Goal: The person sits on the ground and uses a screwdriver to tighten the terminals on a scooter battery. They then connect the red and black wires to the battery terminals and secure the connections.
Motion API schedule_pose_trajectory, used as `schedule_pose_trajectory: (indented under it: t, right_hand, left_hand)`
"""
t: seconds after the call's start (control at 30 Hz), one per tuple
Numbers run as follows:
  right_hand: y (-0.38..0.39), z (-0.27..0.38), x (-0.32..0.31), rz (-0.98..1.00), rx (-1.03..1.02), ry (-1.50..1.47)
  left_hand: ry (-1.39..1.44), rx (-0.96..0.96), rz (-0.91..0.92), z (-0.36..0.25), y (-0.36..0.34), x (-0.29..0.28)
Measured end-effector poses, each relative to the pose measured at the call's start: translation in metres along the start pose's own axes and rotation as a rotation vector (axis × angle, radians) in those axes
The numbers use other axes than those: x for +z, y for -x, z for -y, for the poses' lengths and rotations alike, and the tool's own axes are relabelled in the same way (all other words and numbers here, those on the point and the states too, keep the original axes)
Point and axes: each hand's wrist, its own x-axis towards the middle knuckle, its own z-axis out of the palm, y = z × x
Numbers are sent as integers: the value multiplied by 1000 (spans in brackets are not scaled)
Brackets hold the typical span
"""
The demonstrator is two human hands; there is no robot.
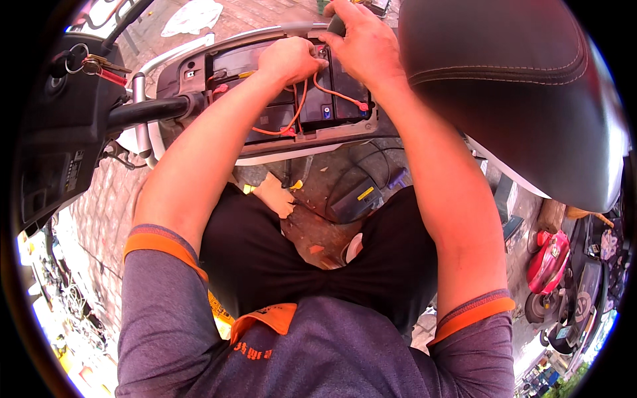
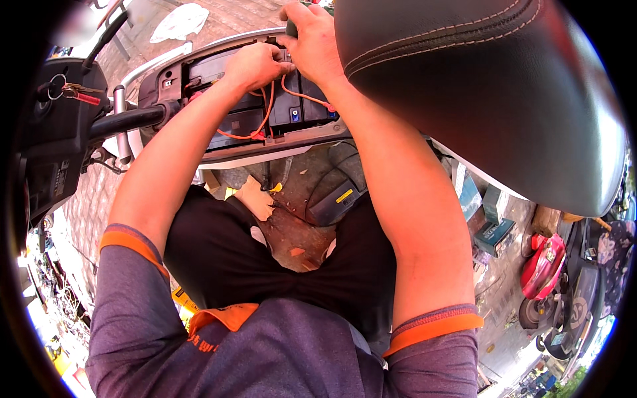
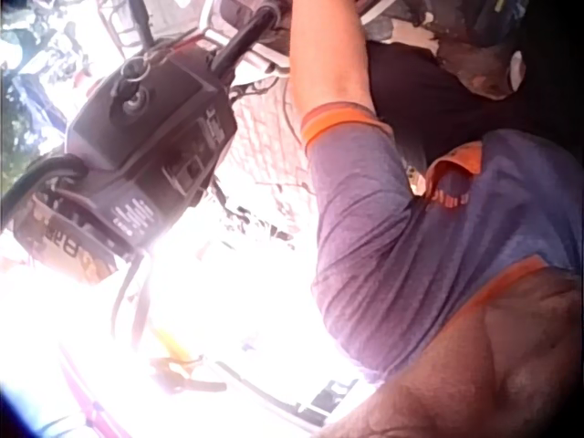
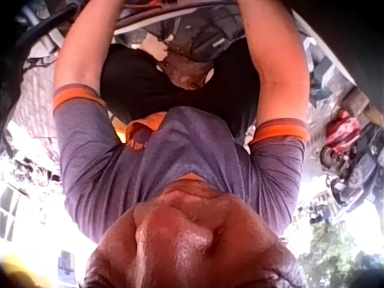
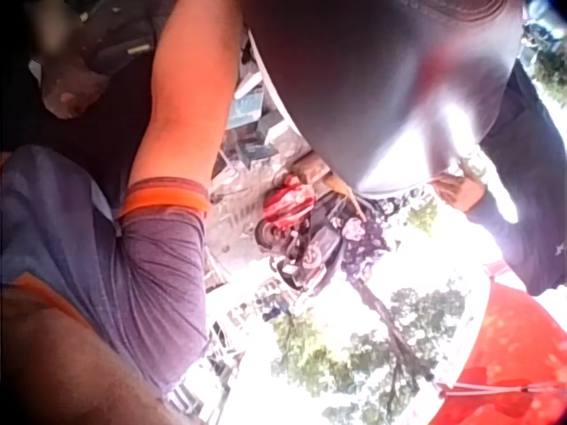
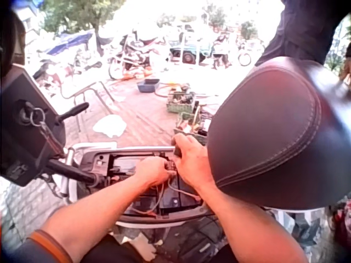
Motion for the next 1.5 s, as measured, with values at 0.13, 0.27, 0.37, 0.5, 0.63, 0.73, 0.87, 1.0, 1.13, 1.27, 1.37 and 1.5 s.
schedule_pose_trajectory:
  t: [0.13,0.27,0.37,0.5,0.63,0.73,0.87,1.0,1.13,1.27,1.37,1.5]
  right_hand:
    - [1,8,2,193,130,-5]
    - [1,3,19,176,-93,-10]
    - [-3,12,14,185,-65,45]
    - [-3,9,11,112,102,87]
    - [-8,2,18,74,-5,-44]
    - [-4,13,15,79,-10,-9]
    - [-7,18,10,26,66,-71]
    - [-7,16,0,116,15,-21]
    - [-4,16,8,53,-5,37]
    - [-4,16,3,69,-54,46]
    - [-6,17,5,27,23,30]
    - [-5,20,17,-73,23,14]
  left_hand:
    - [-60,-41,-21,-4,4,11]
    - [-5,-35,-95,4,-1,23]
    - [-18,-18,-125,2,-4,23]
    - [10,-63,-101,-19,8,13]
    - [46,-11,-224,-8,8,23]
    - [44,-69,-155,-4,10,17]
    - [5,-75,-116,-14,7,14]
    - [-51,-40,-85,-25,9,8]
    - [-160,61,-78,-19,10,18]
    - [-191,128,-75,-22,11,18]
    - [-186,107,14,-19,9,16]
    - [-191,230,66,6,-3,23]
